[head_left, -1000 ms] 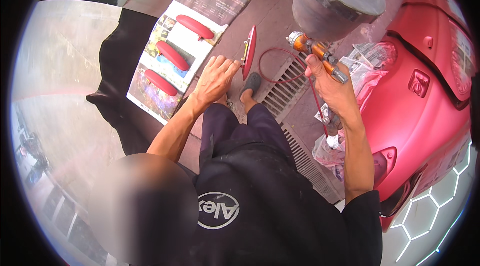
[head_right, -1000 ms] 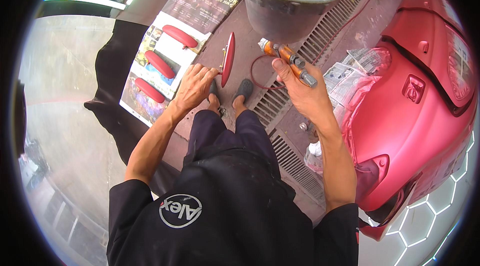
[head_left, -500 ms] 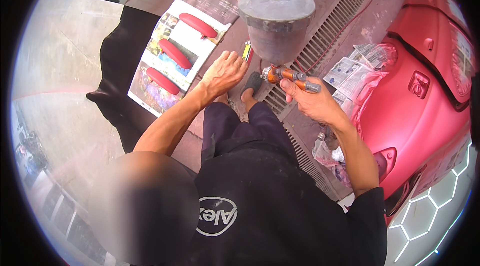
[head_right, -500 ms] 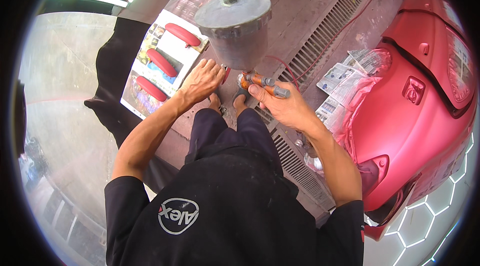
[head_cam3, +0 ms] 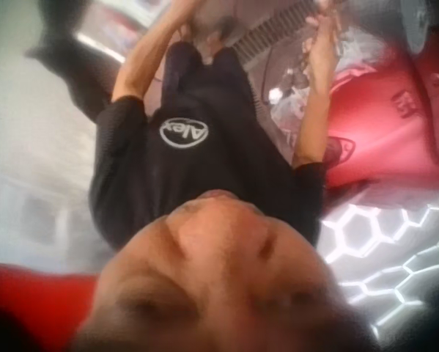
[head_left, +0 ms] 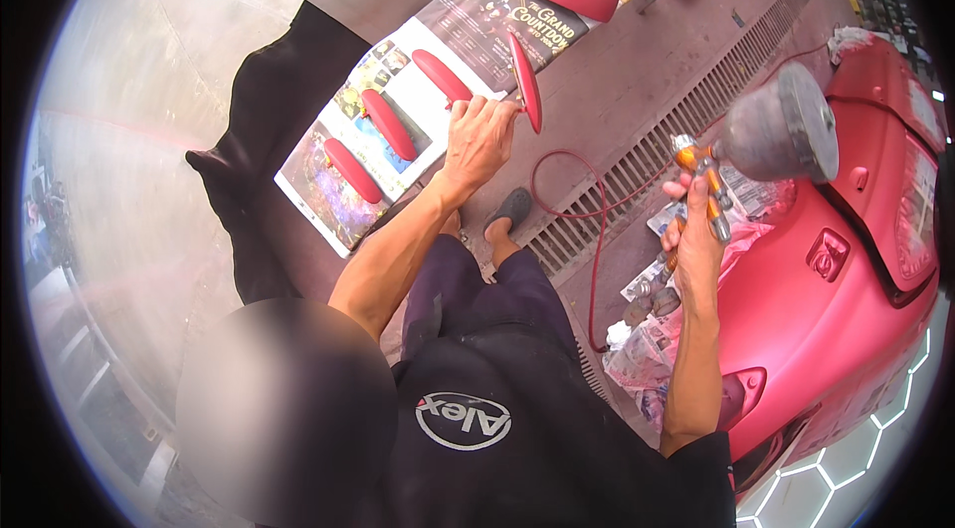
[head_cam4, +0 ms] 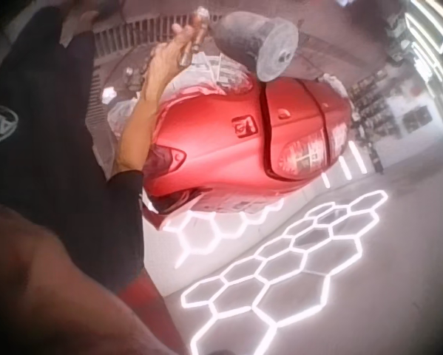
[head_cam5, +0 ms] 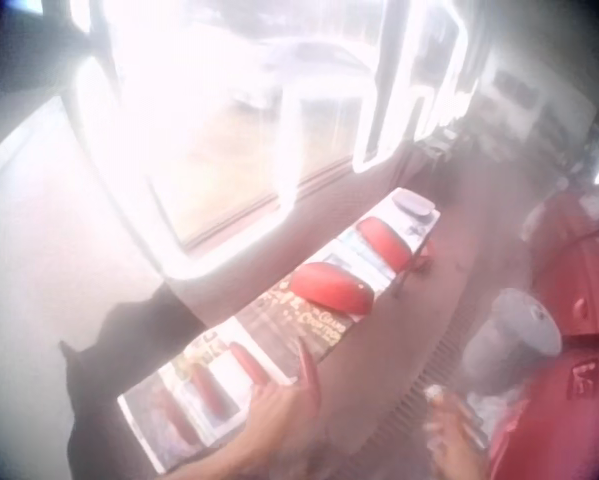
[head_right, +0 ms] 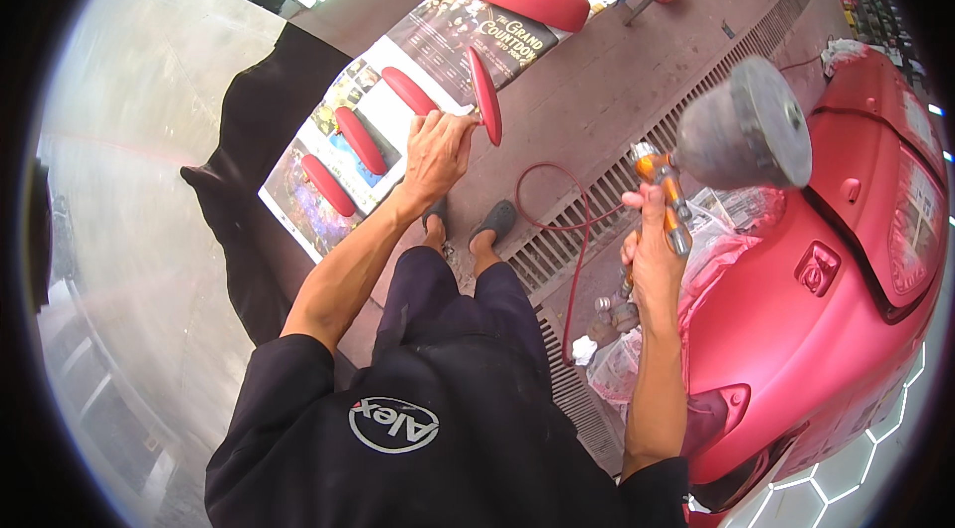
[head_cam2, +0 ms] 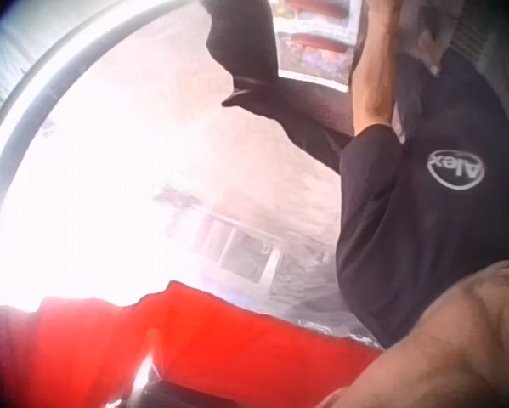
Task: The person uses a spray gun to apply pink paint to a car bumper and several small red plastic parts. The person moves around the bumper to cover different areas and then paints the small parts one at a time.
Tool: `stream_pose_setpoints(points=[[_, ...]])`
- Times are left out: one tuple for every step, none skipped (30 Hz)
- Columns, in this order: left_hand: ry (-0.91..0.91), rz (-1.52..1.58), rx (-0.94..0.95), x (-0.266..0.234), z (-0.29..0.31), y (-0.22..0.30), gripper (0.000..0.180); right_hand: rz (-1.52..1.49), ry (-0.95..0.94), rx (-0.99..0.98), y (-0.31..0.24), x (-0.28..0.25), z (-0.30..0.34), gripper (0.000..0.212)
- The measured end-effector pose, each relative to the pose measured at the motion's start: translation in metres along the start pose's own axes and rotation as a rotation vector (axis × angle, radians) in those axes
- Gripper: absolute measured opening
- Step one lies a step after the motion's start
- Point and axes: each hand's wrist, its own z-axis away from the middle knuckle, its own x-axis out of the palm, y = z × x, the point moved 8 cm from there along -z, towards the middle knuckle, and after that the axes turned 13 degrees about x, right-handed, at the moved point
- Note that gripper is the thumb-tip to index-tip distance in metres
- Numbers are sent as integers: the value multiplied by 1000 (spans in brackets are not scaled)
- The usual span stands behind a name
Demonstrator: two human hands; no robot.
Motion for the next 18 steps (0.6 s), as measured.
stream_pose_setpoints(points=[[70, -20, -51, 5, -10, -11, 16, -47, 8, 21, 8, -9, 0, 53], [142, -41, -105, 8, -18, -23, 14, -89, 14, 42, 16, -14, 1, 53], [184, -58, -159, 13, -23, -36, 13, -97, 22, 46, 22, -19, 3, 51], [225, -73, -210, 19, -28, -49, 12, -107, 32, 50, 27, -24, 5, 50], [264, -90, -266, 25, -30, -62, 11, -113, 40, 57, 34, -30, 7, 48], [278, -94, -300, 33, -34, -72, 11, -114, 63, 66, 41, -38, 9, 46], [291, -99, -334, 40, -38, -83, 11, -115, 85, 76, 48, -46, 12, 45], [302, -105, -373, 48, -38, -93, 11, -112, 106, 89, 55, -52, 14, 43], [291, -97, -446, 56, -39, -103, 10, -122, 121, 98, 62, -60, 15, 43], [298, -102, -472, 61, -40, -109, 9, -132, 135, 107, 68, -68, 16, 43], [303, -104, -494, 66, -42, -113, 9, -145, 153, 117, 74, -75, 17, 44], [309, -107, -517, 71, -42, -117, 8, -146, 165, 117, 77, -81, 18, 44], [313, -119, -530, 73, -42, -121, 7, -145, 176, 117, 80, -85, 19, 45], [316, -127, -543, 78, -41, -123, 7, -144, 192, 118, 82, -89, 20, 46], [319, -136, -557, 81, -39, -124, 6, -139, 188, 111, 83, -91, 20, 48], [312, -151, -572, 84, -35, -124, 7, -131, 189, 108, 82, -91, 19, 48], [303, -163, -584, 88, -32, -123, 8, -126, 195, 105, 81, -92, 20, 48], [294, -175, -597, 90, -29, -123, 8, -119, 199, 102, 81, -93, 21, 49]])
